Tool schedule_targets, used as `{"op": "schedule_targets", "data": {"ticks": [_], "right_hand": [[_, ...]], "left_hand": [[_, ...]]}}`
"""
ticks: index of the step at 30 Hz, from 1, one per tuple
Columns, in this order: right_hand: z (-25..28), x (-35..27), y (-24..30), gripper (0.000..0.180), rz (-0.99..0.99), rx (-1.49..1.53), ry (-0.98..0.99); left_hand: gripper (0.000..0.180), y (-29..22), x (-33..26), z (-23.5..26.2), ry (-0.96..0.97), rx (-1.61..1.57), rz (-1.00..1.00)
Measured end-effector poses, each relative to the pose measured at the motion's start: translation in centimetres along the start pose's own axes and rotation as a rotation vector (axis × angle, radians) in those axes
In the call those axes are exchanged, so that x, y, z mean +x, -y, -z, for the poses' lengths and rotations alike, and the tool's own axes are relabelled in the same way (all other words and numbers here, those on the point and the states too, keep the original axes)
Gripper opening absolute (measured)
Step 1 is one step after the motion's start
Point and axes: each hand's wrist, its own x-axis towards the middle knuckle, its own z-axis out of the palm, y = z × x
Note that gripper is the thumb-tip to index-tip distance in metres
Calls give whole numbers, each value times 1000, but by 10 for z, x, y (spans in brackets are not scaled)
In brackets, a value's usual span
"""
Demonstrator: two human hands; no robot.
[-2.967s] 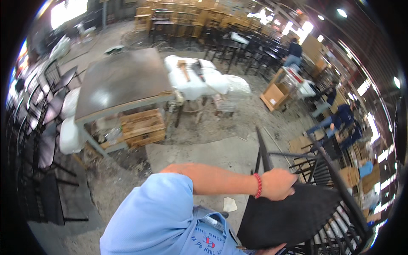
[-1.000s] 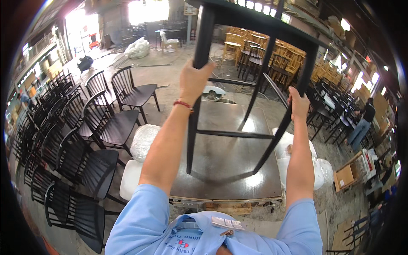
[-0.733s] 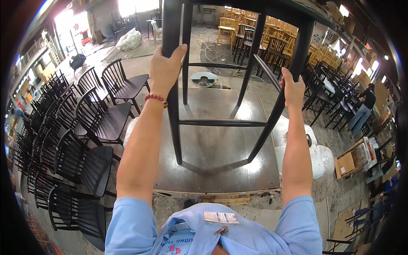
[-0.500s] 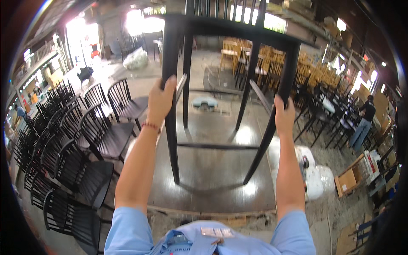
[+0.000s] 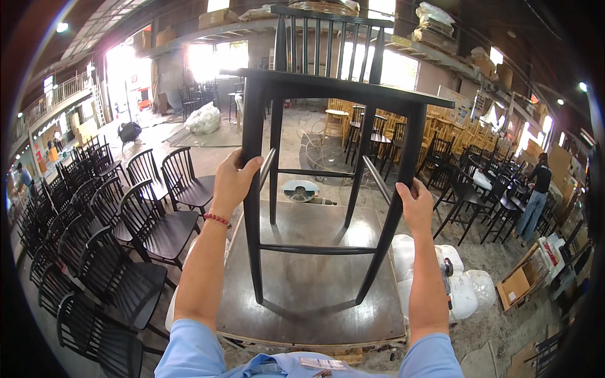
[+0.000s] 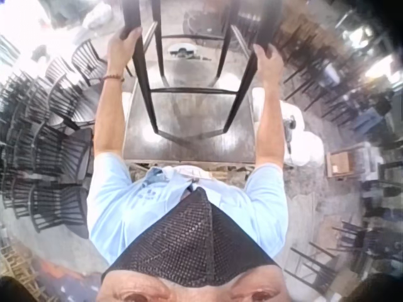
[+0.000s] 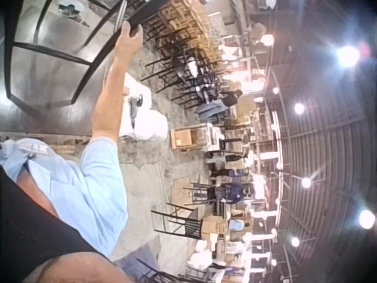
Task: The person uses a handheld power sander to smooth the legs of black wooden chairs, then wipes the sanded areas with a cloth. The person handles multiple chairs one at a time, flipping them to access different legs.
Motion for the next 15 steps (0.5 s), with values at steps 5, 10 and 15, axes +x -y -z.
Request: {"op": "schedule_targets", "data": {"ticks": [5,10,15], "right_hand": [[4,3,-3,42,-2,-38,11],[43,64,37,38,113,32,-71],[51,157,132,59,9,164,-102]], "left_hand": [[50,-2,0,-4,16,-43,-28],[69,-59,51,10,-183,-43,-340],[67,-137,103,1,-362,-405,241]]}}
